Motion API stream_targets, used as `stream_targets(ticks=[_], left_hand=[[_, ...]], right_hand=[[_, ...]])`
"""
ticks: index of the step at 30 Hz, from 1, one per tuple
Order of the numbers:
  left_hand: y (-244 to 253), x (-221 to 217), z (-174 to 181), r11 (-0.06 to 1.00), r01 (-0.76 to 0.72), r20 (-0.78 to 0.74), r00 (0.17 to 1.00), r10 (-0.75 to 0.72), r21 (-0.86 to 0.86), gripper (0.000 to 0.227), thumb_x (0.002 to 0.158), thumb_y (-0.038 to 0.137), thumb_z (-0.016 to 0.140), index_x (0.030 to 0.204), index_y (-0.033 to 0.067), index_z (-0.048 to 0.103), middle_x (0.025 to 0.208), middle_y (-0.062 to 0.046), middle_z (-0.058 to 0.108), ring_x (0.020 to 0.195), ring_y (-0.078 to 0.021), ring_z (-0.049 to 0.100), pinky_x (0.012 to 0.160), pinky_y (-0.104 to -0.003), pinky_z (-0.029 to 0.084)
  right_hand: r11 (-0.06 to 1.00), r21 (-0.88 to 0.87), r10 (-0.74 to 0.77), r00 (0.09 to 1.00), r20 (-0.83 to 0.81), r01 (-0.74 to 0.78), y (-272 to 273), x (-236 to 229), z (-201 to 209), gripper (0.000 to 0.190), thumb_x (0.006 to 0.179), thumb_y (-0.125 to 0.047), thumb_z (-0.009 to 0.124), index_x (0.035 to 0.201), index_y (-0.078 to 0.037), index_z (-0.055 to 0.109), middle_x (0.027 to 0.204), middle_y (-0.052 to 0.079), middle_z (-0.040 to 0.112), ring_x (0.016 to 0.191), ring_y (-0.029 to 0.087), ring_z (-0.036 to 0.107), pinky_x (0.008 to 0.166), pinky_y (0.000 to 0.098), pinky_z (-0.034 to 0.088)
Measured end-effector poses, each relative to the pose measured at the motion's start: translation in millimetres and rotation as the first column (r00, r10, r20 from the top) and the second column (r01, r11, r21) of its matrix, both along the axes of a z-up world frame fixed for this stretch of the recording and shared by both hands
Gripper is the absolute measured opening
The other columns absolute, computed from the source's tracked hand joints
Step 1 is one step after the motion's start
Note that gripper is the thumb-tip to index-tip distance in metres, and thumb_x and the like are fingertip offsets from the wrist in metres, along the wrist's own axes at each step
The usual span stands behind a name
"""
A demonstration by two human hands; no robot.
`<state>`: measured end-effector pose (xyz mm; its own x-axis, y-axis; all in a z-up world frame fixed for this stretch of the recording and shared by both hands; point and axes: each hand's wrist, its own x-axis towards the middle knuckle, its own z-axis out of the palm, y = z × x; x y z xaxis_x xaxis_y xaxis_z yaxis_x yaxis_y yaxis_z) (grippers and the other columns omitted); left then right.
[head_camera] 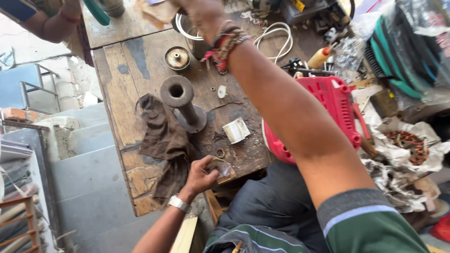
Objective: The person disassembles a red plastic fan housing using a screwdriver and hammer. They remove the back cover to access the internal motor and wiring. The person then handles currency notes, counting and organizing them on the workbench. Finally, they use a hammer to tap a metal component on the fan's stand.
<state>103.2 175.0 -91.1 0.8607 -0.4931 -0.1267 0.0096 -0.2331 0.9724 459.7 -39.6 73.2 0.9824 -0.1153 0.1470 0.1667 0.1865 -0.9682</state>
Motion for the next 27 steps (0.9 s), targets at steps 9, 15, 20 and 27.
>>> stream_targets(ticks=[9,15,20,27], left_hand=[[2.1,11.7,9.0,0.992,-0.017,-0.045,0.999,0.011,-0.129,0.026,0.077,0.004,0.062,0.101,-0.0024,0.070,0.080,-0.010,0.076,0.074,-0.0105,0.072,0.071,-0.027,0.058],[3.0,15.6,7.9,0.991,-0.028,-0.027,0.999,0.025,-0.133,0.026,0.079,0.004,0.063,0.103,-0.0022,0.071,0.082,-0.011,0.078,0.074,-0.0132,0.075,0.070,-0.026,0.059],[3.7,18.2,7.8,0.986,-0.039,-0.003,0.999,0.039,-0.162,0.026,0.079,0.003,0.063,0.104,-0.0021,0.071,0.084,-0.011,0.078,0.073,-0.0136,0.075,0.069,-0.027,0.059],[5.0,16.1,3.2,0.989,-0.040,-0.037,0.999,0.035,-0.144,0.027,0.080,0.003,0.062,0.105,-0.0020,0.071,0.083,-0.011,0.077,0.073,-0.0138,0.074,0.069,-0.028,0.059]], right_hand=[[0.996,-0.058,0.067,0.993,-0.098,-0.073,90.9,65.4,-44.9,0.030,0.079,-0.007,0.079,0.104,0.007,0.070,0.097,0.016,0.079,0.082,0.023,0.082,0.077,0.0305,0.067],[0.982,0.084,0.186,0.955,-0.231,-0.171,115.9,86.4,-80.2,0.034,0.087,-0.005,0.078,0.116,0.011,0.071,0.103,0.021,0.081,0.091,0.028,0.084,0.085,0.0335,0.065],[0.947,0.118,0.316,0.930,-0.187,-0.298,138.3,86.2,-88.5,0.038,0.084,-0.007,0.078,0.118,-0.001,0.064,0.105,0.013,0.077,0.093,0.024,0.082,0.084,0.0359,0.065],[0.841,0.051,0.532,0.805,-0.260,-0.539,154.6,58.6,-53.5,0.055,0.091,-0.038,0.077,0.129,0.002,0.070,0.119,0.017,0.073,0.105,0.022,0.071,0.089,0.0327,0.061]])
